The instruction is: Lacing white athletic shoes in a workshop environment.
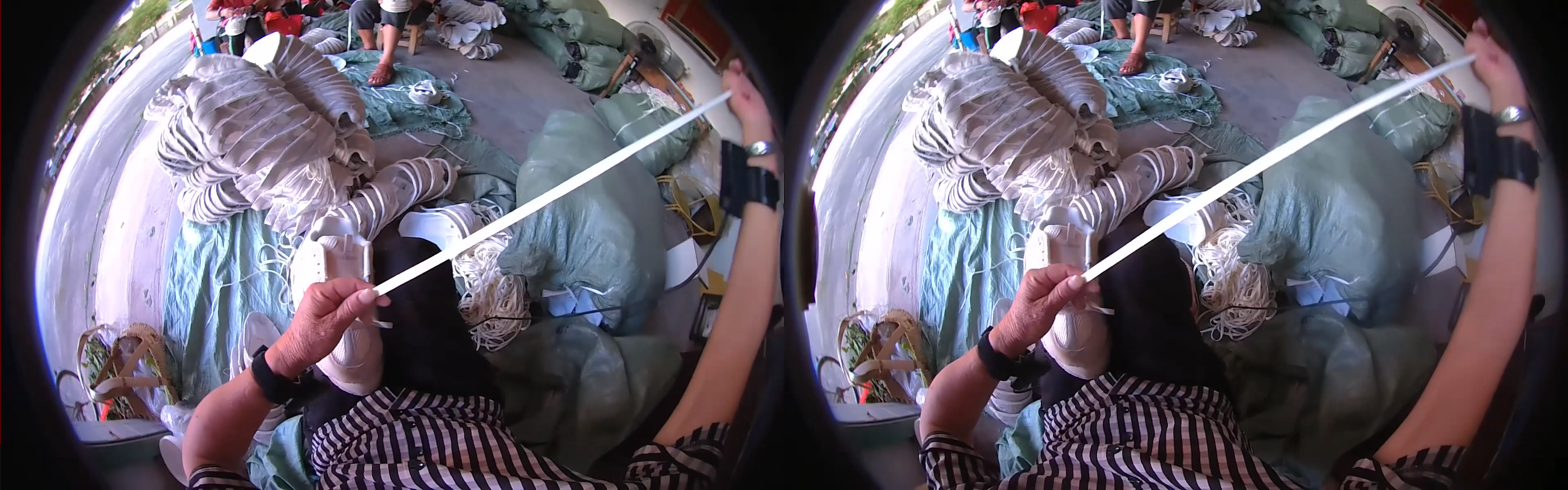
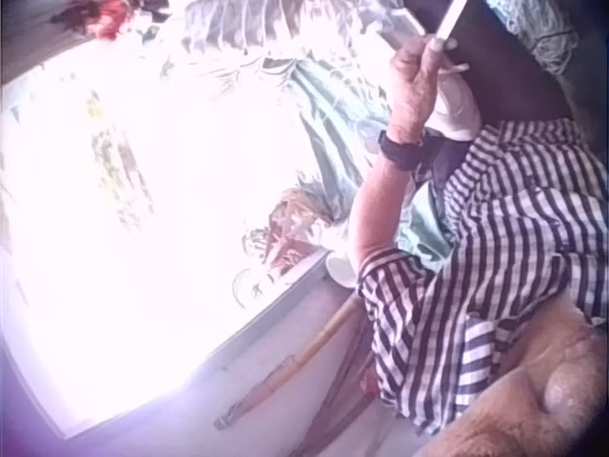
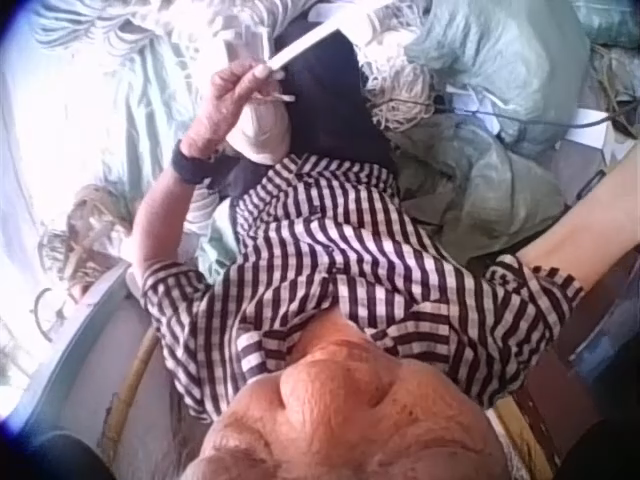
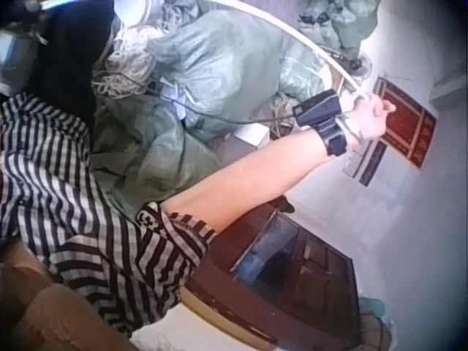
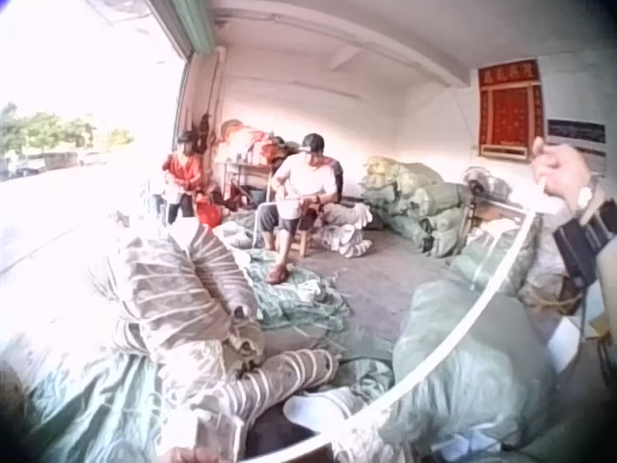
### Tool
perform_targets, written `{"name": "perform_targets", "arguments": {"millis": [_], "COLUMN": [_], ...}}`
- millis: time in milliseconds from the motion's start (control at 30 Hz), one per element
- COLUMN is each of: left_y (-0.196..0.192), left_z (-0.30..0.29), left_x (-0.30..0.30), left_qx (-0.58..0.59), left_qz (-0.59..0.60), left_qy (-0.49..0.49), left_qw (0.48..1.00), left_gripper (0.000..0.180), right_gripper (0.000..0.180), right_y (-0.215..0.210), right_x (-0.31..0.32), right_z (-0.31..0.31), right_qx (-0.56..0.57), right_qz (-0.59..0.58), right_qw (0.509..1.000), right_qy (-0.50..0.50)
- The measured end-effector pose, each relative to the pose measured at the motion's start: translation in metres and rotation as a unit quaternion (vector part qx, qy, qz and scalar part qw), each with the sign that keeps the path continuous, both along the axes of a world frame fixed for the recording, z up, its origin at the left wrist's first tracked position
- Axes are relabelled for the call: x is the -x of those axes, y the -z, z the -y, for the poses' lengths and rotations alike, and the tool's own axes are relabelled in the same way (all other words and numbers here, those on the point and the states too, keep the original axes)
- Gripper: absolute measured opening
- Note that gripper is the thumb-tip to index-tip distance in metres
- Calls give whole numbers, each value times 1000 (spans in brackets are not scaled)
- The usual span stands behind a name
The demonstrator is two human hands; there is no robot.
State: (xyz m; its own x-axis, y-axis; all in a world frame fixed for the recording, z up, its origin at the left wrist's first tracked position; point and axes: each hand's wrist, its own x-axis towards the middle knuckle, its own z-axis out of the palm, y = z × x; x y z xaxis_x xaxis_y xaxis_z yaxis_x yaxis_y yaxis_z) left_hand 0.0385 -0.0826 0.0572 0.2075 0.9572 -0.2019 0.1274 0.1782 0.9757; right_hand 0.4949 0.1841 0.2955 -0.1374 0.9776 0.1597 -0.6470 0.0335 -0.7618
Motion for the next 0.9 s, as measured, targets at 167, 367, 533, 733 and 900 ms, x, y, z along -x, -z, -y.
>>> {"name": "perform_targets", "arguments": {"millis": [167,367,533,733,900], "left_y": [20,22,40,52,56], "left_z": [-12,-3,15,43,40], "left_x": [-12,-4,39,29,31], "left_qx": [-21,-68,-172,-308,-203], "left_qz": [-8,-10,-91,-365,-262], "left_qy": [65,96,-134,-51,-56], "left_qw": [998,993,972,877,942], "left_gripper": [28,28,21,24,13], "right_gripper": [16,25,23,24,27], "right_y": [106,254,280,297,287], "right_x": [46,254,244,255,270], "right_z": [89,198,200,211,218], "right_qx": [-19,-162,169,177,113], "right_qz": [239,487,399,439,557], "right_qw": [961,779,780,804,712], "right_qy": [-141,-359,-451,-359,-411]}}
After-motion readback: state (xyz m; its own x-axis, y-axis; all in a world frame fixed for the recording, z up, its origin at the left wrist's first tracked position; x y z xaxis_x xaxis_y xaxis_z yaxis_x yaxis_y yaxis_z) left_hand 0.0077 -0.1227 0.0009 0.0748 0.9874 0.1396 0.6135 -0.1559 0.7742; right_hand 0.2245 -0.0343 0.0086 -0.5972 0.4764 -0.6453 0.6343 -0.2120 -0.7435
